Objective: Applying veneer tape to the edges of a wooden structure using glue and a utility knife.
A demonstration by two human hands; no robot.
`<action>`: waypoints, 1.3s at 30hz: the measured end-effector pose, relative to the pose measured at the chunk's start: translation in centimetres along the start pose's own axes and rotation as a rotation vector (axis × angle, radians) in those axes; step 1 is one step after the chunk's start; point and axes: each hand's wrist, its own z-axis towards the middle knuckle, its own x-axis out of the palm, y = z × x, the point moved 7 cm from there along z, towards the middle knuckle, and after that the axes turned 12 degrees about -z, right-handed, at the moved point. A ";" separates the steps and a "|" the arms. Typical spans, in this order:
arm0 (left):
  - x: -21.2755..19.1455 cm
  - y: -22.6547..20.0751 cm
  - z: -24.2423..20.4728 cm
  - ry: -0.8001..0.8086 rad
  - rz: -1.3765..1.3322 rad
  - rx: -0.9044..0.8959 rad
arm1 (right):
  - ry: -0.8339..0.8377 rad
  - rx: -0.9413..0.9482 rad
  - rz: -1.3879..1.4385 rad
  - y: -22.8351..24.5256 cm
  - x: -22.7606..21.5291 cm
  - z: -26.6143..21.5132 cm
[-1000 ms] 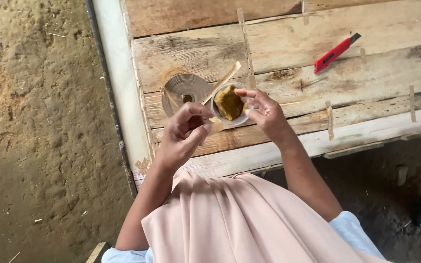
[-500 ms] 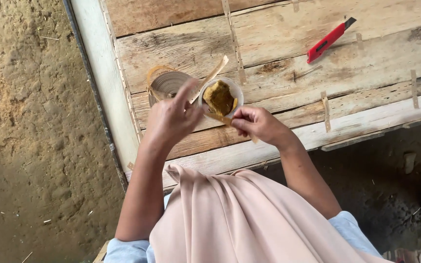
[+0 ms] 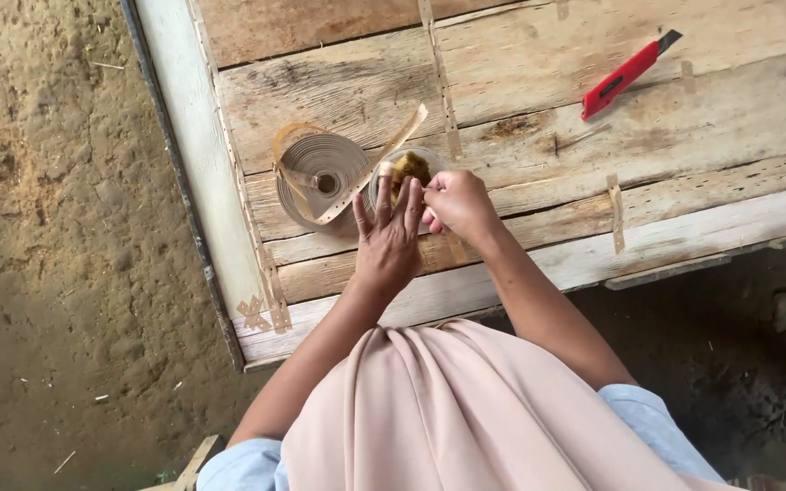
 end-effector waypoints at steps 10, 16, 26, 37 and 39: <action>0.3 1.0 1.3 0.115 0.147 -0.121 | 0.025 -0.069 -0.024 1.1 -0.2 -0.9; -0.4 0.6 2.4 0.219 0.135 -0.154 | 0.001 -0.052 -0.038 1.1 -2.3 -4.1; -0.9 -0.7 1.9 0.300 0.101 -0.142 | -0.045 -0.038 -0.039 -1.0 -2.0 -8.7; -1.7 -1.2 0.7 0.231 -0.025 -0.032 | -0.281 -0.182 0.263 -3.5 -2.8 -14.4; -3.5 -1.5 -1.7 -0.356 -0.479 0.033 | -0.261 -0.261 0.376 -5.0 -1.1 -14.5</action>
